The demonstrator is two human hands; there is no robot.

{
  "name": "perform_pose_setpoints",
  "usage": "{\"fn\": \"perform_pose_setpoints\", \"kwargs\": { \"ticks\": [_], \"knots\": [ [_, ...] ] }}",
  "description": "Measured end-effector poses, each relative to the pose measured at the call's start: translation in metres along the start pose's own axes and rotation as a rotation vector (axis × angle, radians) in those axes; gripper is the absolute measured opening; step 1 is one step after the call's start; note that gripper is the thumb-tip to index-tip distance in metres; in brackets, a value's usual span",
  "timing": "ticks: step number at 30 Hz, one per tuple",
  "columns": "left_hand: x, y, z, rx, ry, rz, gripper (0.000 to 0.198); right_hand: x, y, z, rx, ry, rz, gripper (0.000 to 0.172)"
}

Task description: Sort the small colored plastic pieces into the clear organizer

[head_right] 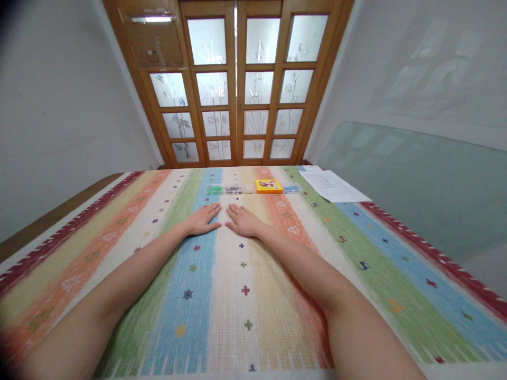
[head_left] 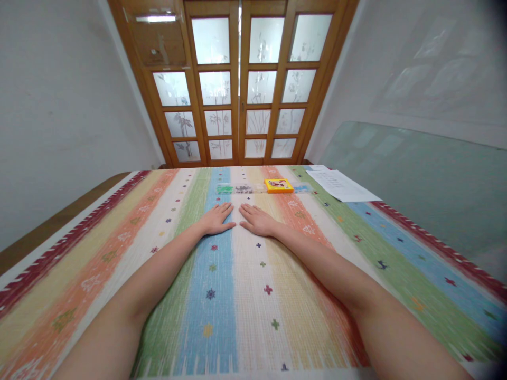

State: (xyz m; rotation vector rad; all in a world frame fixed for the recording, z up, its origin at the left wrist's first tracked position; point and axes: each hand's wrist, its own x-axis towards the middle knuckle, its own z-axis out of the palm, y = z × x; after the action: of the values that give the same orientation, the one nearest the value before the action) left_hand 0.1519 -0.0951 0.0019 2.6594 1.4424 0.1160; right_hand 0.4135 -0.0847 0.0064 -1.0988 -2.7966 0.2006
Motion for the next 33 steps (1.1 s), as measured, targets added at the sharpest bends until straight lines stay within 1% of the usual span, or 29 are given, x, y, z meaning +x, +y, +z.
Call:
{"fn": "perform_pose_setpoints", "kwargs": {
  "ticks": [6, 17, 27, 33],
  "knots": [
    [0.0004, -0.0009, 0.0009, 0.007, -0.008, 0.001, 0.09, 0.0011, 0.0015, 0.0011, 0.005, -0.026, 0.005, 0.081],
    [-0.0011, 0.0016, -0.0022, 0.007, -0.014, 0.002, 0.088, 0.0014, 0.0023, 0.0022, -0.011, -0.026, -0.007, 0.083],
    [-0.0019, 0.0034, -0.0049, -0.002, -0.021, 0.002, 0.091, 0.0019, 0.0033, 0.0029, 0.009, -0.027, 0.008, 0.081],
    [-0.0011, 0.0032, -0.0046, 0.001, -0.025, 0.001, 0.092, -0.0008, 0.0, -0.0013, 0.03, -0.029, -0.002, 0.085]
  ]
}}
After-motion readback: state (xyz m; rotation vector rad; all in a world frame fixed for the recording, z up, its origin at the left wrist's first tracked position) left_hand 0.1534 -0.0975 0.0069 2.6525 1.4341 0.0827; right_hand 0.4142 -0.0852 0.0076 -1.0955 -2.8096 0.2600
